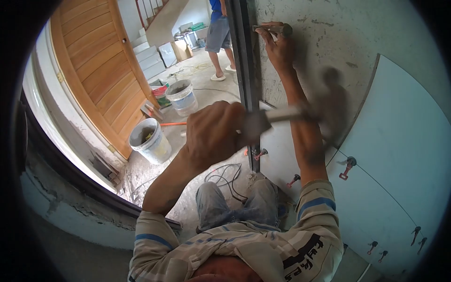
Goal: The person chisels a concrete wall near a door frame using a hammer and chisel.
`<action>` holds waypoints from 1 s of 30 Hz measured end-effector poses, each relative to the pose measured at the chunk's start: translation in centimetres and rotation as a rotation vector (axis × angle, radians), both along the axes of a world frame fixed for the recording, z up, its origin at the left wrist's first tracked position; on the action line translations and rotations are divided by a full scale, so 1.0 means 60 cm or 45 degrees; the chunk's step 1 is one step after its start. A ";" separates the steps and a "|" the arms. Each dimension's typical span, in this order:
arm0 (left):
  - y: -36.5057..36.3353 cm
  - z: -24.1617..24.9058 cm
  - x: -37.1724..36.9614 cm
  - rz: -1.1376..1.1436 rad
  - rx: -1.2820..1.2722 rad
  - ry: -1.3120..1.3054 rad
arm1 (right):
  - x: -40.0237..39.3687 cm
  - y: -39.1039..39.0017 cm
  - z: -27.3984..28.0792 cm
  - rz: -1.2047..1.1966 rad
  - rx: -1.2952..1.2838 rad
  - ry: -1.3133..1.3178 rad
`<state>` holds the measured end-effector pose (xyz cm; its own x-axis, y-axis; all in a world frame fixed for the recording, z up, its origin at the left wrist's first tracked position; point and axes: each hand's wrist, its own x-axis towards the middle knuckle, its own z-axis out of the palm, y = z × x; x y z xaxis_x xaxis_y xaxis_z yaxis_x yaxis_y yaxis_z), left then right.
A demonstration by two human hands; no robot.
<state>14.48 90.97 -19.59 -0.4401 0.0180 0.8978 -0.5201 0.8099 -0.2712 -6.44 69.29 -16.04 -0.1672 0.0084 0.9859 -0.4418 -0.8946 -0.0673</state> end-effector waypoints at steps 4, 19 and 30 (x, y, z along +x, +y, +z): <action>-0.064 0.017 -0.009 -0.301 -0.266 -0.016 | 0.001 0.003 -0.003 -0.153 0.039 0.024; -0.037 -0.031 0.028 0.178 0.241 0.007 | -0.003 0.025 -0.036 -0.013 0.161 0.073; -0.086 -0.019 0.005 -0.114 -0.128 0.080 | 0.009 0.038 -0.041 -0.143 0.135 0.168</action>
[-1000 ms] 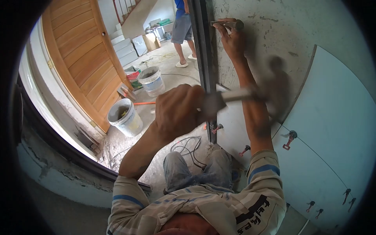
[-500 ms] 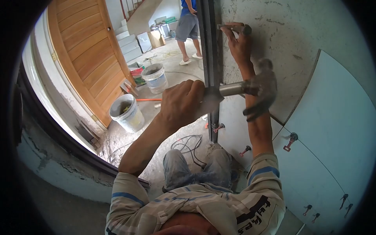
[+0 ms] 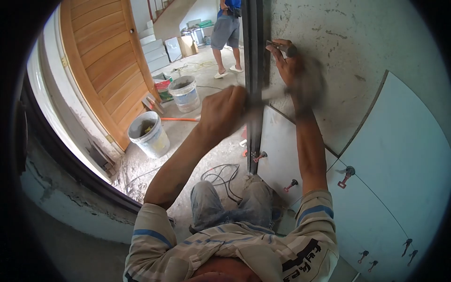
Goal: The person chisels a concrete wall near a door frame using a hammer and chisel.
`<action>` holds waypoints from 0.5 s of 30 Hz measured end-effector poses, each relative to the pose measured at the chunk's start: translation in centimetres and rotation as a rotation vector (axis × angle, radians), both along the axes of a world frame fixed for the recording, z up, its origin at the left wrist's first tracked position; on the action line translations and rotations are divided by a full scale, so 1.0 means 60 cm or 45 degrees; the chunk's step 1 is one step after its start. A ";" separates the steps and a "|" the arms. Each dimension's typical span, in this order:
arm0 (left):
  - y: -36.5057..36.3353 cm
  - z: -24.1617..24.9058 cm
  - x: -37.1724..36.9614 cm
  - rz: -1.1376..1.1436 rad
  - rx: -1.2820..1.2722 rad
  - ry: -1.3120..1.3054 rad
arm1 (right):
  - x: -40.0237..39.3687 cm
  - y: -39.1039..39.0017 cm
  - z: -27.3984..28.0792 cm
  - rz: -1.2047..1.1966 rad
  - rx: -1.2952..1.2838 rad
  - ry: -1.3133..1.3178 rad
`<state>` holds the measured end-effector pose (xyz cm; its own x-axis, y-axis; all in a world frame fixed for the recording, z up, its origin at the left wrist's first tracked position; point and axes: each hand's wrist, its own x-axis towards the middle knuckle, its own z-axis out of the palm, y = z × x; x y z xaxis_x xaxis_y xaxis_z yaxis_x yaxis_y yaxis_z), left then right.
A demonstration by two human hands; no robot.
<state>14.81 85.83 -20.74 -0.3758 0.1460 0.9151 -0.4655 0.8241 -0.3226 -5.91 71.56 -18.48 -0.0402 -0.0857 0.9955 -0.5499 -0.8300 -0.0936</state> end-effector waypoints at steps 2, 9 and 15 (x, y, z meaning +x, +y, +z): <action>-0.010 0.007 -0.007 0.471 0.636 -0.007 | 0.003 0.002 -0.001 0.217 0.044 -0.086; 0.076 -0.019 0.035 0.269 0.335 -0.051 | -0.005 -0.001 0.011 0.026 0.044 -0.107; 0.077 -0.008 0.050 0.235 0.390 0.024 | -0.004 0.001 0.069 -0.047 0.004 -0.134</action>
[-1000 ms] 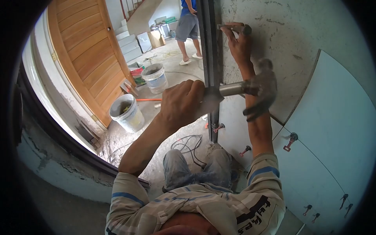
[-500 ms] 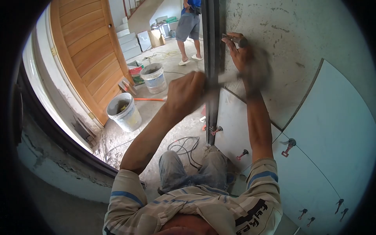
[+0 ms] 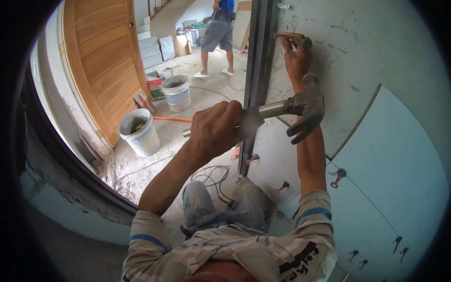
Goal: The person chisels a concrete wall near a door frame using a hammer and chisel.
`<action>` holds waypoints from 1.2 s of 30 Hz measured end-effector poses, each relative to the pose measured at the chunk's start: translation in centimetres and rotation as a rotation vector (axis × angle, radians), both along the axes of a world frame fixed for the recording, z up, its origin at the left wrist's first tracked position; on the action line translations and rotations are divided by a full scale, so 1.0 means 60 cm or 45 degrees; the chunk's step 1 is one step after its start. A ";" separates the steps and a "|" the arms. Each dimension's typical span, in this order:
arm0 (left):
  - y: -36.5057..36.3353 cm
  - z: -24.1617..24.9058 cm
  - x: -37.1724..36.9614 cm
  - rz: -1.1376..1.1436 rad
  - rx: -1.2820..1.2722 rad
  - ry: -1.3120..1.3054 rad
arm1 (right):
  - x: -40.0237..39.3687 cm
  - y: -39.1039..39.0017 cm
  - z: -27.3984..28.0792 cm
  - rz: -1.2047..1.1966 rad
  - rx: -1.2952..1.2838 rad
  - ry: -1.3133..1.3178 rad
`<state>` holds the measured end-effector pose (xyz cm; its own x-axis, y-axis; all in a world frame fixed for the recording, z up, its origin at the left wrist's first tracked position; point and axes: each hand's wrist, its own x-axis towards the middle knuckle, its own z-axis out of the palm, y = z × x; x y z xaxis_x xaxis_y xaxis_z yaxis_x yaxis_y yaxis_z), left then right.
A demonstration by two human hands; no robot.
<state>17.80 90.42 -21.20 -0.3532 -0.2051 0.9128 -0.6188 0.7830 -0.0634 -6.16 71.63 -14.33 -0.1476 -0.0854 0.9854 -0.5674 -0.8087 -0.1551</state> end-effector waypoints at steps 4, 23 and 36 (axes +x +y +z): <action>0.015 0.014 0.002 -0.136 0.044 0.003 | 0.008 0.012 0.002 -0.197 -0.012 0.120; -0.055 -0.126 0.047 -0.288 0.274 0.131 | 0.023 0.038 0.003 0.135 -0.059 -0.166; -0.068 -0.137 0.055 -0.212 0.509 0.113 | 0.040 0.014 0.000 0.116 0.029 -0.126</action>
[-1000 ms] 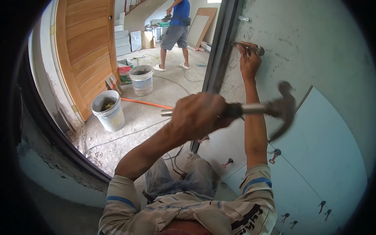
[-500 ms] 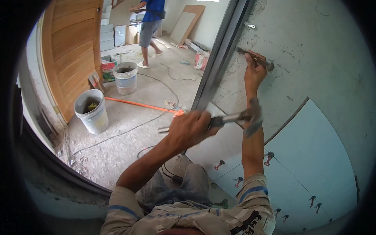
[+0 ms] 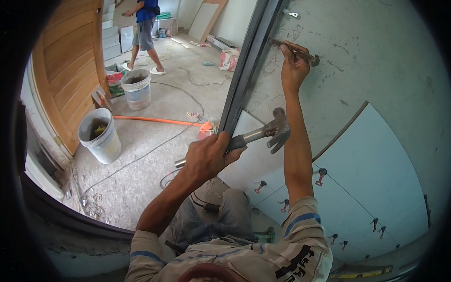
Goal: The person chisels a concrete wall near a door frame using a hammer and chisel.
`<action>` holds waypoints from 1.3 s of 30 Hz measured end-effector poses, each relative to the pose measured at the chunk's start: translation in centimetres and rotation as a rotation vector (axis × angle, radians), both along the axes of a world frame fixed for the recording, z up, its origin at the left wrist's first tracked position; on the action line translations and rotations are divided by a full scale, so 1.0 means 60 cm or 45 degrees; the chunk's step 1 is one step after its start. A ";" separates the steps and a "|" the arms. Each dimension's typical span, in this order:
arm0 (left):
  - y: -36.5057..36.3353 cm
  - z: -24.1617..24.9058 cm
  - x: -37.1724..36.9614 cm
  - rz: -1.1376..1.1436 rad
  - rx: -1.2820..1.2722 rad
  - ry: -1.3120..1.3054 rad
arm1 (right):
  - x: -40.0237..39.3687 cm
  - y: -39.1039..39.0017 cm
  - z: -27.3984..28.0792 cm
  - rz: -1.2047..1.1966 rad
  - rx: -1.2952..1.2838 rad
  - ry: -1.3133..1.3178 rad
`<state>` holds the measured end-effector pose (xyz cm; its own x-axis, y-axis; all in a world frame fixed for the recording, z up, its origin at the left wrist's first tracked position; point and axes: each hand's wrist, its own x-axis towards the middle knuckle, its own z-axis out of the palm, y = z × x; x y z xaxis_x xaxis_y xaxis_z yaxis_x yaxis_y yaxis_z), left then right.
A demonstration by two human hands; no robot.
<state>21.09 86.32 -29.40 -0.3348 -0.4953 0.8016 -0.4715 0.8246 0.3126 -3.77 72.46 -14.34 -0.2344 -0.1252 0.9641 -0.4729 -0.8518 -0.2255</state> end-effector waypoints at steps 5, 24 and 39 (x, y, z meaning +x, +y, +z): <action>0.009 0.074 -0.020 -0.066 -0.265 0.029 | -0.015 -0.011 0.006 -0.003 -0.037 0.072; -0.017 0.193 -0.068 -0.074 -0.816 -0.053 | 0.007 -0.009 0.005 -0.088 0.020 0.087; -0.075 0.200 -0.066 0.140 -0.250 -0.059 | -0.007 -0.020 0.015 -0.073 0.023 0.173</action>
